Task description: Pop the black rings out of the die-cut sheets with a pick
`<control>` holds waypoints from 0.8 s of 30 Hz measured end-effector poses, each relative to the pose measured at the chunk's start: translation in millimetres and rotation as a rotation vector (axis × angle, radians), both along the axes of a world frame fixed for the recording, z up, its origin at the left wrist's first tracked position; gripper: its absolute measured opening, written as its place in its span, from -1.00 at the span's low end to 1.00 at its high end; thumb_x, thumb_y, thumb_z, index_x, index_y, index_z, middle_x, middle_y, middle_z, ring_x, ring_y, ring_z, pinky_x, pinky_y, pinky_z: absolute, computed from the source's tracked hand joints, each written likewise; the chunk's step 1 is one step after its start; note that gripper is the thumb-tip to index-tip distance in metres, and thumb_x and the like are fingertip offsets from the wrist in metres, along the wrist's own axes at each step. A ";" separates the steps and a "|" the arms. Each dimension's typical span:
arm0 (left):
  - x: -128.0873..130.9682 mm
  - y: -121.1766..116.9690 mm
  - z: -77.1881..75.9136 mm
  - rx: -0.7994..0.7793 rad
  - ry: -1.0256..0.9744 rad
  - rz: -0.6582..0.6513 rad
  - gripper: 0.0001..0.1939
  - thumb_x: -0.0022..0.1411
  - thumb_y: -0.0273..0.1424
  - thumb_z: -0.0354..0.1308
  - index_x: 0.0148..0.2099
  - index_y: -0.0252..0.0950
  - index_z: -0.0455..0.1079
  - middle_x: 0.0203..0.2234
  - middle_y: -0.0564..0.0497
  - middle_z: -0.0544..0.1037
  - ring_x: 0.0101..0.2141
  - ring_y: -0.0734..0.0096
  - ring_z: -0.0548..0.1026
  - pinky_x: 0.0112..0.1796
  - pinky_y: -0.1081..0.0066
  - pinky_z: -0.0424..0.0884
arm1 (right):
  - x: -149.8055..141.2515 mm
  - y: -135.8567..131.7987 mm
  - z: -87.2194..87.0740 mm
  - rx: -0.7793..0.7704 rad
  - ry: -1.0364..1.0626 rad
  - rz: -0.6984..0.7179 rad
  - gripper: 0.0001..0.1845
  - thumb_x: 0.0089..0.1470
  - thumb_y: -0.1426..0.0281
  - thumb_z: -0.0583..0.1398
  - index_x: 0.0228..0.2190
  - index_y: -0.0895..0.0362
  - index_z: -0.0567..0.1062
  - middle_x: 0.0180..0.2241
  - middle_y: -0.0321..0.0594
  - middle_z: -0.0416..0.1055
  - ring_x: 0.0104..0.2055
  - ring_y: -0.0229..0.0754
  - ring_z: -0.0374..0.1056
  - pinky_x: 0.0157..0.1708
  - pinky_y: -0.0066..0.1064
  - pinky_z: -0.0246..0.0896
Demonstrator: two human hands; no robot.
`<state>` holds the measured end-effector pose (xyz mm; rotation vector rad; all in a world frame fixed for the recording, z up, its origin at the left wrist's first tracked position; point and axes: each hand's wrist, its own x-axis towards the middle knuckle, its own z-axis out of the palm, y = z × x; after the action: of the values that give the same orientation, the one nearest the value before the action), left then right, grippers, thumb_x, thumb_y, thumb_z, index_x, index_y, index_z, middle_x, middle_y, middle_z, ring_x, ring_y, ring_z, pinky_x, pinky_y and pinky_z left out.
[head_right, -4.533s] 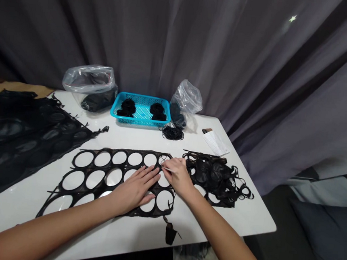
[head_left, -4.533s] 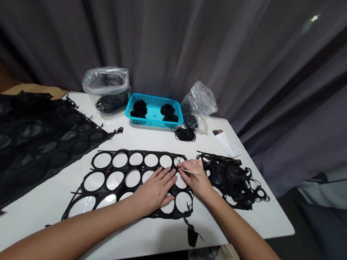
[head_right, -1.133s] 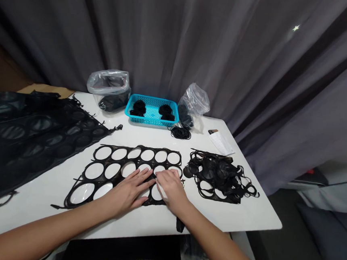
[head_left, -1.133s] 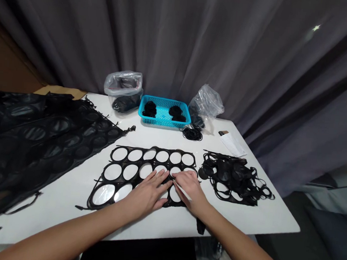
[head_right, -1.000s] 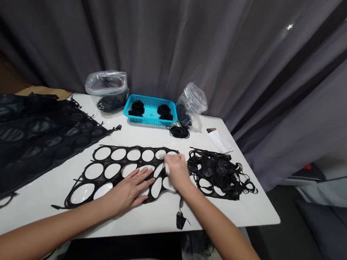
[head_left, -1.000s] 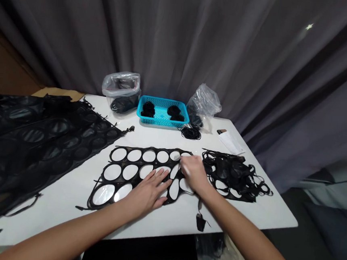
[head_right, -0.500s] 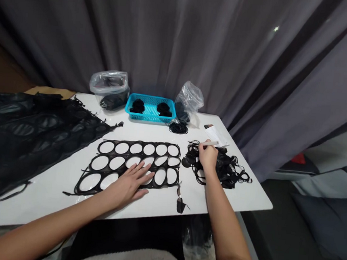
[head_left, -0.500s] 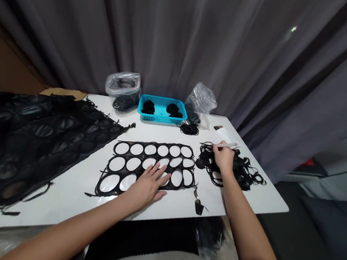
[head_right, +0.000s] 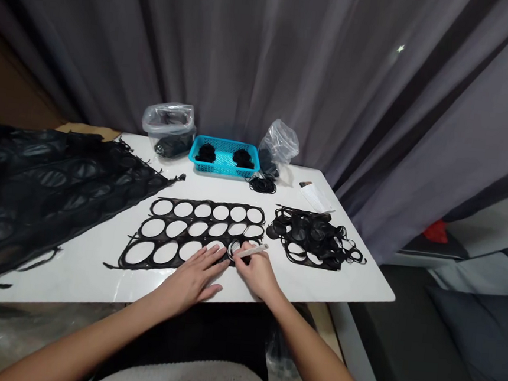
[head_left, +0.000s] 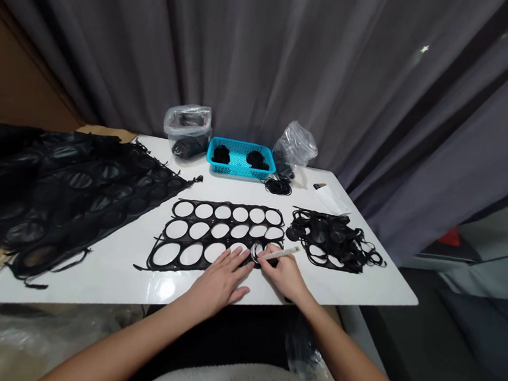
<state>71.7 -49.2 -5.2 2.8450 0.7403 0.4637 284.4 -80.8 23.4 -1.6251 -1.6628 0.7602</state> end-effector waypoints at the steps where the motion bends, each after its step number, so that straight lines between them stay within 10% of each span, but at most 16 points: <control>1: -0.2 0.5 0.2 0.001 0.005 -0.001 -0.46 0.35 -0.26 0.17 0.30 -0.28 0.24 0.31 -0.22 0.23 0.32 0.02 0.16 0.27 0.05 0.13 | 0.8 -0.8 -2.1 0.005 0.004 -0.005 -0.86 0.17 0.33 0.14 -0.41 0.07 0.43 -0.37 -0.26 0.49 -0.27 -0.13 0.39 -0.19 -0.35 0.22; 24: -1.5 0.4 -1.7 -0.014 -0.009 0.001 -0.48 0.38 -0.26 0.13 0.32 -0.23 0.23 0.34 -0.19 0.18 0.33 0.05 0.14 0.27 0.05 0.11 | -3.9 -10.2 -2.3 0.103 -0.108 0.019 -0.85 0.21 0.42 0.13 -0.43 0.06 0.39 -0.26 -0.23 0.51 -0.15 -0.09 0.39 -0.08 -0.23 0.18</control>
<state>70.2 -48.8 -6.9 2.8283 0.7403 0.4691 280.5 -91.1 21.2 -1.6053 -1.7652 0.5951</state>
